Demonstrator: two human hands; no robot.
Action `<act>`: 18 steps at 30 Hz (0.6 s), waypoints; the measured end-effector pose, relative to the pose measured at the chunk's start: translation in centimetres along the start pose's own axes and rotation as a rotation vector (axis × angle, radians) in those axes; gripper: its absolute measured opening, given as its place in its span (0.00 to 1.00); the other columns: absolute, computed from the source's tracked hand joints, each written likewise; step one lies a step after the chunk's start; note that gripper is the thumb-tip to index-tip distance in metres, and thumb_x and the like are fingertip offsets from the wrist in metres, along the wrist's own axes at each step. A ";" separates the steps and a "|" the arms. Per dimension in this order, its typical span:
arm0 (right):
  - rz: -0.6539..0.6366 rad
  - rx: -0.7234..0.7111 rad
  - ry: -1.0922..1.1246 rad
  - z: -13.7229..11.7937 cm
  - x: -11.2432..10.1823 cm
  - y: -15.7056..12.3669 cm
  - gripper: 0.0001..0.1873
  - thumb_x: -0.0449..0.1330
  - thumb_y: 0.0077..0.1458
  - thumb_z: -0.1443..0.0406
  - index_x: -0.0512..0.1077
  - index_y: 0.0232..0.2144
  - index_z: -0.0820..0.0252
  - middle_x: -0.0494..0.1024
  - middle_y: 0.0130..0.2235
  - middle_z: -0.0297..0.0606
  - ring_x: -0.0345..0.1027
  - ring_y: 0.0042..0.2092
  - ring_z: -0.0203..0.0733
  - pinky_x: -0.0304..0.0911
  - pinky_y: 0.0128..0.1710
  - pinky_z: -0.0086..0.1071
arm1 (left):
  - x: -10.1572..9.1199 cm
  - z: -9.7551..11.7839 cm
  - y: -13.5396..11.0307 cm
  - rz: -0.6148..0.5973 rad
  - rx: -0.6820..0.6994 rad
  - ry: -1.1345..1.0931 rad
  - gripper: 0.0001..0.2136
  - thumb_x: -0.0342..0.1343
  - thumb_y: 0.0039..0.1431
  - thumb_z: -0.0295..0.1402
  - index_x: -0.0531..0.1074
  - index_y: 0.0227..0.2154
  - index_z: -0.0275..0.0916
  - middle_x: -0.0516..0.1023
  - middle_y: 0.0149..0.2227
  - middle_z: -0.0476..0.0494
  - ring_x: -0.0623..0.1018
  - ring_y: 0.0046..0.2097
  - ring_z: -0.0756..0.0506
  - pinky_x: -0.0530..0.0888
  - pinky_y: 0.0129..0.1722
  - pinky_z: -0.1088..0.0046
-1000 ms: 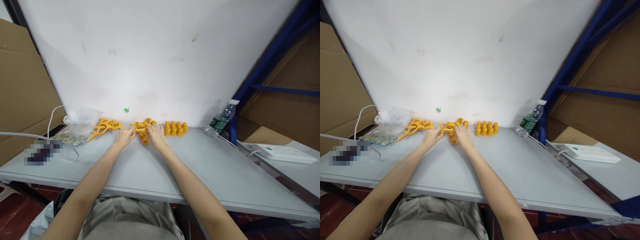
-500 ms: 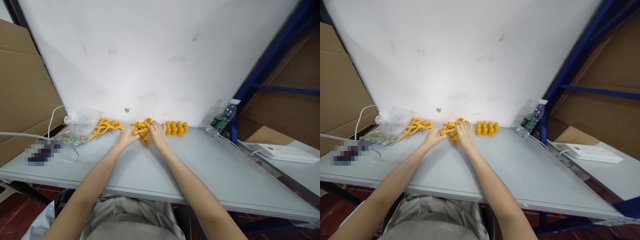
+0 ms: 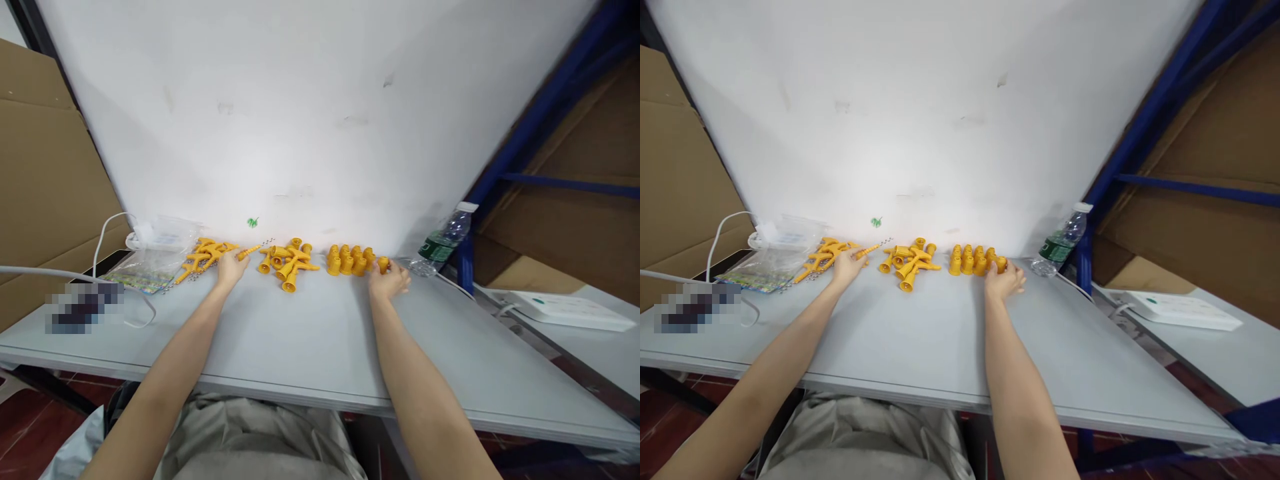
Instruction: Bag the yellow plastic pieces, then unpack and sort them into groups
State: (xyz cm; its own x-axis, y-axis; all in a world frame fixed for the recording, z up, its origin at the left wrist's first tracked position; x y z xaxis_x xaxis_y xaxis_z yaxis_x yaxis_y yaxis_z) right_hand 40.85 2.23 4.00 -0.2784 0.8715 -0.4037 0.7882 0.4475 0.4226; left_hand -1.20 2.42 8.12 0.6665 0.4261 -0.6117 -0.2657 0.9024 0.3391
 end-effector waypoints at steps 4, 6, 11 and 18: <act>-0.137 0.099 -0.049 1.8 1.7 0.3 0.20 0.57 0.48 0.64 0.73 0.45 0.60 0.71 0.48 0.48 0.61 0.52 0.56 0.53 0.53 0.52 | -1.3 -0.1 1.2 0.091 0.037 0.094 0.14 0.52 0.56 0.27 0.76 0.44 0.39 0.71 0.23 0.50 0.74 0.31 0.47 0.67 0.34 0.73; -0.178 0.101 -0.046 2.0 2.2 0.5 0.22 0.56 0.47 0.66 0.72 0.46 0.63 0.72 0.46 0.49 0.64 0.50 0.56 0.54 0.52 0.52 | -1.9 -0.3 2.3 0.113 0.059 0.147 0.14 0.51 0.58 0.26 0.75 0.45 0.41 0.74 0.27 0.48 0.76 0.35 0.46 0.69 0.38 0.72; -0.162 0.047 0.050 2.0 2.6 0.7 0.27 0.52 0.43 0.68 0.69 0.48 0.66 0.74 0.43 0.49 0.65 0.49 0.56 0.55 0.53 0.52 | -2.9 -1.4 5.5 0.051 0.175 0.268 0.19 0.45 0.59 0.22 0.72 0.49 0.42 0.77 0.42 0.43 0.76 0.45 0.45 0.70 0.45 0.71; -0.056 0.060 0.123 2.3 2.4 0.5 0.19 0.51 0.42 0.66 0.68 0.40 0.60 0.73 0.40 0.45 0.65 0.47 0.54 0.56 0.51 0.54 | -2.1 -5.3 7.9 -0.144 0.216 0.399 0.20 0.43 0.58 0.23 0.74 0.47 0.40 0.74 0.53 0.41 0.73 0.53 0.43 0.68 0.52 0.67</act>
State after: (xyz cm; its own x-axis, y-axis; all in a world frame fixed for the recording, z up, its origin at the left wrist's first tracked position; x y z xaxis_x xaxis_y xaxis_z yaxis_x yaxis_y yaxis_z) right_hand 41.84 4.06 1.32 -0.3848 0.8652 -0.3214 0.8001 0.4863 0.3512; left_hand -8.34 9.00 8.31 0.3554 0.3265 -0.8758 -0.0107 0.9384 0.3455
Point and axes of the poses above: each hand's wrist, its own y-axis towards the middle knuckle, its own x-axis out of the palm, z = x × y, the point moved 5 cm from there along y, towards the middle knuckle
